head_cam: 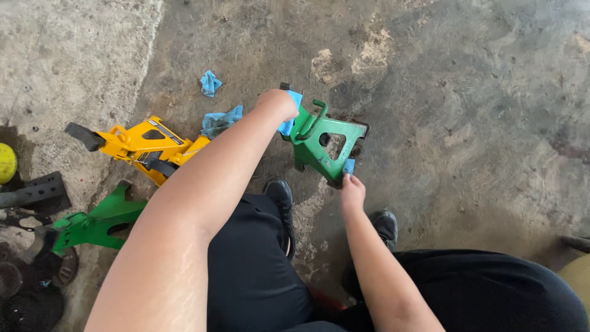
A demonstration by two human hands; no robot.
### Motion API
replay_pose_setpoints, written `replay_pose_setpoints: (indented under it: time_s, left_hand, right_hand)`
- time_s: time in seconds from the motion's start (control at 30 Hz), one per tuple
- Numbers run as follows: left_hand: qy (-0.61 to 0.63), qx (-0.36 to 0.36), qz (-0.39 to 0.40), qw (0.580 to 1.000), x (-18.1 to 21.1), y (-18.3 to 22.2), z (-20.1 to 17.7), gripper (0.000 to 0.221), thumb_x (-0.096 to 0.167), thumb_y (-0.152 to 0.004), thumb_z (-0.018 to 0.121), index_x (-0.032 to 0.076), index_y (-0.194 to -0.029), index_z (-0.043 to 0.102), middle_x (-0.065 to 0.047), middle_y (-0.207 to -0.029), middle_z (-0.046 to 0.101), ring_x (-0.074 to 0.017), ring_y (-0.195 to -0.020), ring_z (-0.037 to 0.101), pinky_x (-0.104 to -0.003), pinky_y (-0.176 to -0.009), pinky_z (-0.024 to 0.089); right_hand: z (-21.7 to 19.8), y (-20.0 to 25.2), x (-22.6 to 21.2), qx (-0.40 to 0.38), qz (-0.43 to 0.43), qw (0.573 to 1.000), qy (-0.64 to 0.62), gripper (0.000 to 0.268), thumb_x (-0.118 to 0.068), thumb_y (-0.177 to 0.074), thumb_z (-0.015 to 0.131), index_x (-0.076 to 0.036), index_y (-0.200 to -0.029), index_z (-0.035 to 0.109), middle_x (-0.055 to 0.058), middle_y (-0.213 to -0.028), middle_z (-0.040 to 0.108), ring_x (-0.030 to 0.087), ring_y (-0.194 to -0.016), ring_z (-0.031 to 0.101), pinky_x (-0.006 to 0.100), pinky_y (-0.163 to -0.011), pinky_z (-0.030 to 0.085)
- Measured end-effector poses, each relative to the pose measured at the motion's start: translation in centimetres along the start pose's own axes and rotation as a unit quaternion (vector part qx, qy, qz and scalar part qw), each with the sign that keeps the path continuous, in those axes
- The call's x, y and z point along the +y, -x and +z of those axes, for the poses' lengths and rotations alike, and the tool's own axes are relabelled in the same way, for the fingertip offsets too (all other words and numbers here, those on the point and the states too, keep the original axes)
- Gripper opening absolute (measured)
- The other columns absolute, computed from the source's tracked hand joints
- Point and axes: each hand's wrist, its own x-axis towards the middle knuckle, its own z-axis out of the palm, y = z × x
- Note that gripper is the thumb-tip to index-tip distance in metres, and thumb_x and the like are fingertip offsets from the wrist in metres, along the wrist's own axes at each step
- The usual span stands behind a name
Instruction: Cleaning dirt and grease off of green and yellow jack stands using blue shop towels.
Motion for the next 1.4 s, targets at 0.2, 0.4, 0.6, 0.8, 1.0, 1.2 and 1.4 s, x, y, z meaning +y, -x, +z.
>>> replay_pose_setpoints:
  time_s: [0.2, 0.4, 0.6, 0.8, 1.0, 1.2, 1.4]
  left_hand:
    - [-0.043, -0.035, 0.012, 0.998, 0.3, -3.2, 0.9, 0.032, 0.022, -0.084, 0.066, 0.014, -0.114, 0.076, -0.018, -0.121, 0.072, -0.0353, -0.111, 0.071, -0.045, -0.095, 0.056]
    - [-0.009, -0.025, 0.025, 0.999, -1.0, -1.5, 0.0, 0.032, 0.019, -0.083, 0.065, 0.014, -0.113, 0.076, -0.018, -0.119, 0.073, -0.0369, -0.108, 0.070, -0.047, -0.093, 0.056]
    - [0.002, -0.012, 0.026, 1.000, -1.1, -0.2, -0.1, 0.034, 0.030, -0.085, 0.065, 0.013, -0.112, 0.076, -0.018, -0.118, 0.072, -0.0375, -0.109, 0.070, -0.048, -0.094, 0.055]
    - [-0.008, -0.008, 0.023, 1.000, 0.1, -0.7, 0.1, 0.032, 0.026, -0.083, 0.067, 0.012, -0.110, 0.077, -0.020, -0.116, 0.072, -0.0372, -0.108, 0.071, -0.045, -0.094, 0.056]
    - [-0.037, -0.011, 0.051, 0.998, 0.9, -1.0, 0.6, 0.030, 0.026, -0.084, 0.066, 0.014, -0.110, 0.078, -0.019, -0.116, 0.073, -0.0369, -0.109, 0.071, -0.044, -0.095, 0.056]
    - [-0.034, -0.007, 0.056, 0.998, 0.8, -1.9, 0.9, 0.033, 0.034, -0.087, 0.066, 0.015, -0.113, 0.077, -0.019, -0.121, 0.070, -0.0381, -0.112, 0.067, -0.046, -0.097, 0.054]
    - [-0.019, -0.023, 0.050, 0.998, 0.5, -0.9, 0.7, 0.035, 0.033, -0.090, 0.065, 0.015, -0.117, 0.077, -0.019, -0.124, 0.071, -0.0376, -0.115, 0.069, -0.046, -0.099, 0.055]
  right_hand:
    - [0.6, 1.1, 3.2, 0.010, -0.086, 0.991, -0.105, 0.023, -0.017, -0.107, 0.057, -0.001, -0.105, 0.073, -0.004, -0.075, 0.060, 0.006, -0.063, 0.049, 0.024, -0.055, 0.039]
    - [0.7, 3.0, 2.1, 0.042, -0.129, 0.990, -0.031, 0.024, -0.016, -0.108, 0.055, 0.000, -0.100, 0.072, -0.002, -0.077, 0.061, 0.007, -0.067, 0.051, 0.024, -0.059, 0.042]
    - [-1.9, -3.2, 5.0, 0.107, 0.000, 0.954, -0.279, 0.027, -0.019, -0.109, 0.049, 0.003, -0.112, 0.063, 0.009, -0.095, 0.070, 0.024, -0.080, 0.071, 0.037, -0.071, 0.063]
    - [-3.4, -1.6, 6.1, 0.088, 0.195, 0.957, -0.194, 0.025, -0.020, -0.106, 0.054, -0.002, -0.120, 0.061, 0.017, -0.125, 0.060, 0.040, -0.109, 0.061, 0.052, -0.079, 0.058]
    - [-0.2, -1.8, 3.3, -0.028, 0.341, 0.845, -0.411, 0.037, -0.016, -0.111, 0.030, 0.011, -0.135, 0.040, 0.036, -0.129, 0.059, 0.050, -0.117, 0.064, 0.059, -0.092, 0.059]
    - [-1.3, -4.3, 0.5, -0.076, 0.362, 0.886, -0.279, 0.036, -0.014, -0.108, 0.027, 0.004, -0.131, 0.048, 0.030, -0.122, 0.065, 0.046, -0.107, 0.071, 0.060, -0.094, 0.058]
    - [-1.3, -1.0, -3.9, -0.043, 0.332, 0.926, -0.173, 0.029, -0.011, -0.106, 0.033, 0.004, -0.125, 0.049, 0.028, -0.116, 0.067, 0.046, -0.099, 0.073, 0.059, -0.088, 0.059]
